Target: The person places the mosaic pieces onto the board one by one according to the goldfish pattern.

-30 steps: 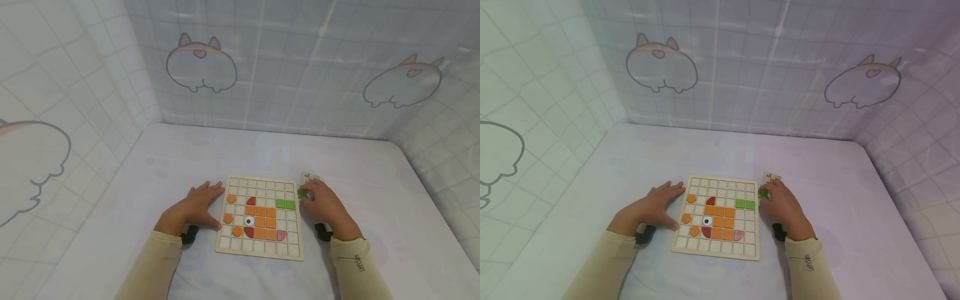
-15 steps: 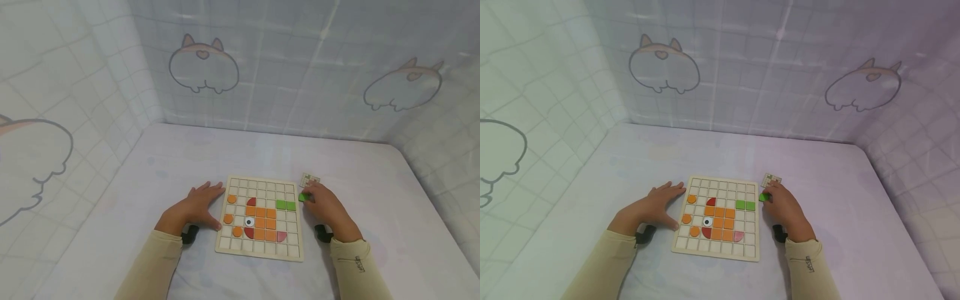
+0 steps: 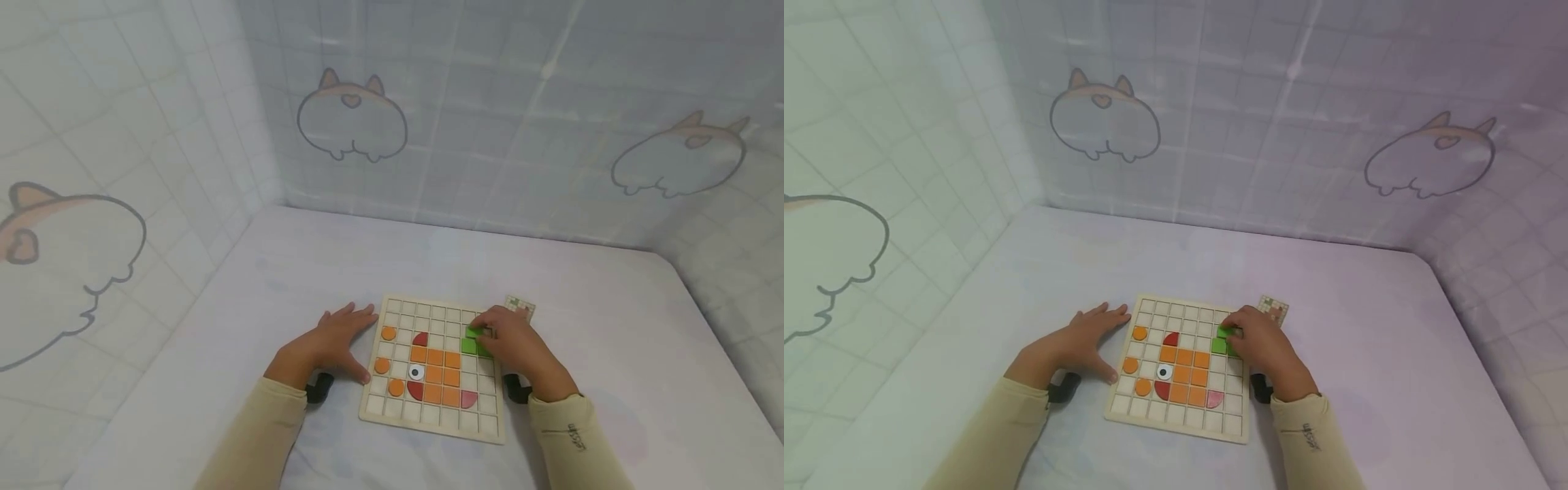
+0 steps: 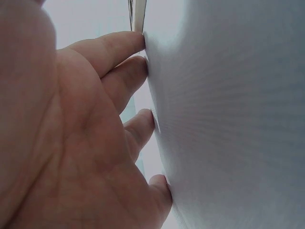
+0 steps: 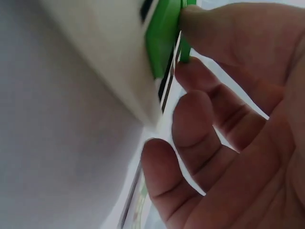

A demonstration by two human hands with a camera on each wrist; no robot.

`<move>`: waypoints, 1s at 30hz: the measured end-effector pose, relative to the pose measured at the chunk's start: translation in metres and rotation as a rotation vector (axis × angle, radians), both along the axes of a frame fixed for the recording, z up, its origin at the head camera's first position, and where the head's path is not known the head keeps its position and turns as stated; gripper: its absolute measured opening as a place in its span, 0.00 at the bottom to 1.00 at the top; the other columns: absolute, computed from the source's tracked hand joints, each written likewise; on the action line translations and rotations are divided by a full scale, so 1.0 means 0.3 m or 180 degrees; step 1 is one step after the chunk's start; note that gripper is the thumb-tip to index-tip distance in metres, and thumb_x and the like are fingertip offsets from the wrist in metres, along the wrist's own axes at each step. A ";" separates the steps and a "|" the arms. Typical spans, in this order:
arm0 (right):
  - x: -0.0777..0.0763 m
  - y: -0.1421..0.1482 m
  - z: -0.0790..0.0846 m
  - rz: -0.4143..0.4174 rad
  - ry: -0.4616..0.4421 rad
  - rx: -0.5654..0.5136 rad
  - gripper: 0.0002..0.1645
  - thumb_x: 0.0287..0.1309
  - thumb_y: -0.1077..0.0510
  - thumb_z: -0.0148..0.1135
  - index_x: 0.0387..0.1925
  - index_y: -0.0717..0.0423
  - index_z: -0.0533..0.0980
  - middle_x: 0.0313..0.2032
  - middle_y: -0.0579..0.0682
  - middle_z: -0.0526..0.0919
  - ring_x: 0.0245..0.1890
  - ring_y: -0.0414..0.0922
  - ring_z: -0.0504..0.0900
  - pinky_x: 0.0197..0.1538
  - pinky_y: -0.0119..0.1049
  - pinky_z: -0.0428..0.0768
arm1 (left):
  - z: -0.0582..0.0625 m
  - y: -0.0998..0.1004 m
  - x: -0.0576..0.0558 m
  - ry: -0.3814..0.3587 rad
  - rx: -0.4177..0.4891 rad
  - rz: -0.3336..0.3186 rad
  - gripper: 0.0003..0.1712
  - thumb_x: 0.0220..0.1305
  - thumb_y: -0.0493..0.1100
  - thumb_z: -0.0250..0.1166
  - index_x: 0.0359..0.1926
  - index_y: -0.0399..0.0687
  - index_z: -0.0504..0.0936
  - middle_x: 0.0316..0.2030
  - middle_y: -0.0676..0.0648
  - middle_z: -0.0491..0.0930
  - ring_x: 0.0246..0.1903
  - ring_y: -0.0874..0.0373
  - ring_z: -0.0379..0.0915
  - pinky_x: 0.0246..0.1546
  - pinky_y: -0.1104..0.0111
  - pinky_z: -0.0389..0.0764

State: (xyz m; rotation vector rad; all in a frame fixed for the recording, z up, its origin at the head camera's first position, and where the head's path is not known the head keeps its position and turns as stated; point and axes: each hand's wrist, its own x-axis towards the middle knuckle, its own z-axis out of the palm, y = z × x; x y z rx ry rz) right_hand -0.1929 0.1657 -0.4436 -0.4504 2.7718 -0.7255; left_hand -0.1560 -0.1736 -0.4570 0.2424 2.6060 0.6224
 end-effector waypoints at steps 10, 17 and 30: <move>-0.004 -0.015 0.002 0.0176 0.0099 0.0015 0.13 0.65 0.59 0.64 0.49 0.49 0.87 0.52 0.52 0.83 0.55 0.54 0.81 0.66 0.63 0.70 | 0.015 -0.004 -0.004 0.0007 -0.0097 0.0027 0.67 0.38 0.59 0.85 0.79 0.61 0.60 0.81 0.56 0.51 0.82 0.48 0.34 0.79 0.42 0.36; -0.004 0.027 0.019 -0.0320 0.0074 0.0098 0.22 0.70 0.55 0.57 0.62 0.52 0.79 0.62 0.58 0.76 0.60 0.59 0.76 0.62 0.62 0.76 | 0.012 0.002 -0.008 0.0023 -0.0092 -0.0006 0.67 0.38 0.59 0.85 0.79 0.60 0.60 0.81 0.55 0.51 0.82 0.47 0.34 0.79 0.41 0.37; 0.012 0.112 -0.026 -0.0271 -0.0046 0.0569 0.23 0.71 0.57 0.56 0.61 0.65 0.78 0.66 0.66 0.73 0.70 0.67 0.67 0.70 0.64 0.67 | -0.013 -0.015 0.004 0.0020 -0.0052 -0.0048 0.66 0.39 0.59 0.84 0.79 0.58 0.60 0.80 0.54 0.52 0.81 0.45 0.36 0.79 0.41 0.38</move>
